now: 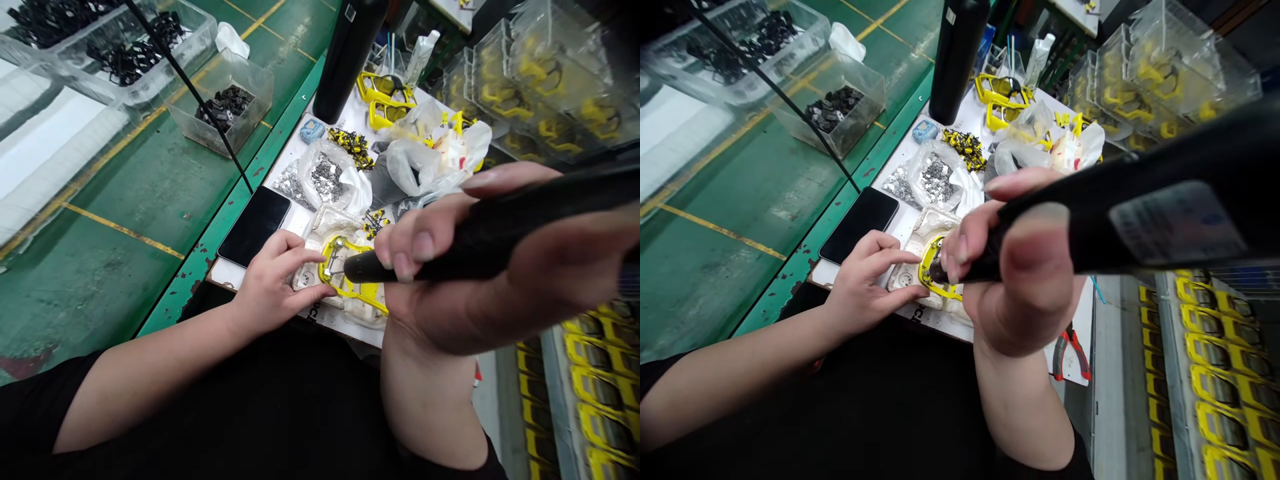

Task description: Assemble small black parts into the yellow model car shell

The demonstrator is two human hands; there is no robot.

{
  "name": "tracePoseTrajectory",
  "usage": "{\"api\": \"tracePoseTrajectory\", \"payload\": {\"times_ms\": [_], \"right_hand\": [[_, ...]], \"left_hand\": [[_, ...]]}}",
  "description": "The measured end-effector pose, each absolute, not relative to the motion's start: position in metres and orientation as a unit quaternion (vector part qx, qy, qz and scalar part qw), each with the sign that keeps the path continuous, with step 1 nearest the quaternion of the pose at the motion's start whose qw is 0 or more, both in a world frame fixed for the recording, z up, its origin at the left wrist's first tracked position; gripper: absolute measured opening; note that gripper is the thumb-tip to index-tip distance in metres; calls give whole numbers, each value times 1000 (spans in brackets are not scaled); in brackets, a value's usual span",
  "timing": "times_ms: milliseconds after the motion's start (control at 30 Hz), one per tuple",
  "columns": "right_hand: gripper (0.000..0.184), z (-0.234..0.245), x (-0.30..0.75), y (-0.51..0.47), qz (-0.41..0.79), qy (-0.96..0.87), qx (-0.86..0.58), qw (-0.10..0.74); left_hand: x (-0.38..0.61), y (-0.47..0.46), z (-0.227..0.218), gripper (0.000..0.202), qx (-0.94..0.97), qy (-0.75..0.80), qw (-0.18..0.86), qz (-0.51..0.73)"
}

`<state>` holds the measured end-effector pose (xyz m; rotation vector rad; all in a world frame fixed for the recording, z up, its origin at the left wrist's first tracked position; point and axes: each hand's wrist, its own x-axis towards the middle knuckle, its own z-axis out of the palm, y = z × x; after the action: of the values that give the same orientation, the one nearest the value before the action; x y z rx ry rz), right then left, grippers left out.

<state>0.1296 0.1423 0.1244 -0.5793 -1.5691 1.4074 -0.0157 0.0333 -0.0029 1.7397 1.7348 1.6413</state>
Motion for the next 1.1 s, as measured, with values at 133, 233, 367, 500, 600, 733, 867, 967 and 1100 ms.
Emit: {"api": "tracePoseTrajectory", "payload": {"times_ms": [133,233,367,500,600,733,867,967,1100], "right_hand": [[24,123,113,139,581,-596,-223,507],[23,124,108,140,592,-602,-223,487],[18,124,106,141,589,-611,-235,474],[16,122,103,141,597,-615,-213,469],[18,121,102,143,602,-612,-210,468],[15,120,103,146,618,-621,-187,444],[15,120,102,145,617,-613,-201,451],[18,121,100,141,602,-611,-231,459],[26,122,101,139,606,-611,-234,452]], "left_hand": [[-14,33,-4,24,611,591,48,525],[-13,33,-3,21,615,593,34,519],[-12,33,-2,18,613,596,36,516],[-12,32,-2,16,613,602,38,511],[-12,32,-1,15,614,604,37,507],[-12,32,0,15,617,602,36,506],[-12,31,0,15,618,598,36,508],[-12,31,1,15,617,601,40,506],[-13,31,1,15,619,599,42,506]]}}
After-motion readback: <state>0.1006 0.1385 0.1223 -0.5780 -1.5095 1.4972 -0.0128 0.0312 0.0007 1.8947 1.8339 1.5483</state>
